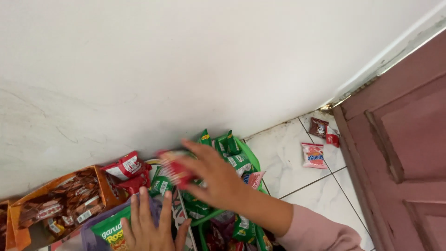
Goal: The person is sorting various snack packets and candies from piles on the floor and packing them into small individual bags, which are then placed into a larger box.
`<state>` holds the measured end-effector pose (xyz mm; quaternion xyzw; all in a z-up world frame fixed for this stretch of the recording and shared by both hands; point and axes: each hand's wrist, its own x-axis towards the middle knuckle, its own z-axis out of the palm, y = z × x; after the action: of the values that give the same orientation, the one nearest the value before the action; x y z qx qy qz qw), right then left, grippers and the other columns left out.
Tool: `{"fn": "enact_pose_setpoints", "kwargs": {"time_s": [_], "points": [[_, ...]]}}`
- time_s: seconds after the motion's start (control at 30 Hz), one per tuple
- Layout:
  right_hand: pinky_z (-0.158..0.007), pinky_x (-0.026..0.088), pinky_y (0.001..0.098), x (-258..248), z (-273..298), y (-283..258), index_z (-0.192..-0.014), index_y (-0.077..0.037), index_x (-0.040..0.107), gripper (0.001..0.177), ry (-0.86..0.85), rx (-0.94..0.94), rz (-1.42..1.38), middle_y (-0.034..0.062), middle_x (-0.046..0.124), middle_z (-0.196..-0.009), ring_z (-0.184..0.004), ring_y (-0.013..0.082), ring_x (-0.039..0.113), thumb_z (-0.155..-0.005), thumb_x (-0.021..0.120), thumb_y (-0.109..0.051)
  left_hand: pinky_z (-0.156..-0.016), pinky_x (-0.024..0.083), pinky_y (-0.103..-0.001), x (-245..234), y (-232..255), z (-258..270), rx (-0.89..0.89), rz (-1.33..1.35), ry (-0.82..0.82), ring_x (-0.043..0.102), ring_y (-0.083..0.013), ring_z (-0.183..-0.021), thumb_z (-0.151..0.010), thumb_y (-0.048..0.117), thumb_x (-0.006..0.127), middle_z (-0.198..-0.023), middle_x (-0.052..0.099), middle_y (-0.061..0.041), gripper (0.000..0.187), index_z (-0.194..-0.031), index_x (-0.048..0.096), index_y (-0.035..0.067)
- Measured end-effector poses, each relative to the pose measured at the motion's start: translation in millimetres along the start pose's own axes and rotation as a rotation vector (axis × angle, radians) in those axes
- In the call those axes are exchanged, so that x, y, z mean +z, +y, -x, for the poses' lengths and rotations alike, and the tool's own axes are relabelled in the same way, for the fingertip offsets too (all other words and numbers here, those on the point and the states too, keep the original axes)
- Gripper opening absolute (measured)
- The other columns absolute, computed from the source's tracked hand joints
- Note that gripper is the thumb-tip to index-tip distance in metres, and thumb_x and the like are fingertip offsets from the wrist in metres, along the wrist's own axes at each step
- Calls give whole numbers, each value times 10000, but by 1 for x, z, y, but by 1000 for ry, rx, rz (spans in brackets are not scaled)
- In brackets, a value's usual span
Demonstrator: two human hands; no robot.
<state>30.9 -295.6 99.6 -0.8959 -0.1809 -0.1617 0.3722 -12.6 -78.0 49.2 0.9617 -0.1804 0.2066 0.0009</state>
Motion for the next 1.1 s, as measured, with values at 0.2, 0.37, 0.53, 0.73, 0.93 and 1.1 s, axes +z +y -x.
{"fn": "enact_pose_setpoints", "kwargs": {"time_s": [0.2, 0.37, 0.53, 0.73, 0.93, 1.1], "points": [[-1044, 441, 590, -12, 26, 65, -1294, -241, 641, 370, 282, 396, -65, 144, 550, -1464, -1375, 347, 471, -963, 595, -399, -1129, 424, -631, -6, -12, -17, -35, -145, -128, 445, -392, -1528, -626, 843, 561, -1704, 395, -108, 1062, -1576, 387, 400], [-1142, 372, 460, -46, 175, 299, -1277, -144, 638, 341, 579, 721, 302, 142, 572, -1354, -1301, 312, 521, -946, 710, -176, -1134, 396, -680, 2, -24, -16, -85, -79, -109, 391, -415, -1554, -673, 768, 553, -1736, 345, -128, 1055, -1627, 346, 370], [-1181, 319, 574, -64, 285, 353, -1594, -456, 289, 795, 91, 1651, 310, 29, -48, -1734, -1544, 478, 14, -902, 680, -475, -1172, 362, -706, 16, -19, -8, -76, -52, -91, 385, -414, -1570, -646, 772, 578, -1731, 368, -113, 1063, -1598, 413, 329], [-1003, 495, 485, -28, 282, 352, -1180, -274, 657, 394, 264, 1355, 411, 153, 471, -1340, -1117, 460, 532, -802, 716, -180, -1121, 383, -649, 32, -10, -2, -71, -32, -190, 405, -392, -1547, -551, 773, 687, -1698, 398, -76, 1060, -1523, 459, 416], [-1096, 470, 436, -33, 81, 128, -1302, -194, 570, 447, 642, 385, 36, 118, 521, -1382, -1297, 299, 494, -873, 695, -161, -1094, 391, -685, 50, -5, -3, 51, -29, -176, 328, -462, -1535, -445, 896, 686, -1713, 274, -234, 1222, -1542, 283, 540], [-1126, 368, 725, -35, 36, 66, -1531, -324, 389, 595, 258, 191, -170, 226, 249, -1660, -1501, 450, 326, -1024, 473, -624, -1165, 408, -619, 21, 32, -21, 74, -327, -95, 405, -422, -1572, -605, 872, 508, -1720, 375, -33, 1095, -1600, 278, 479]]}}
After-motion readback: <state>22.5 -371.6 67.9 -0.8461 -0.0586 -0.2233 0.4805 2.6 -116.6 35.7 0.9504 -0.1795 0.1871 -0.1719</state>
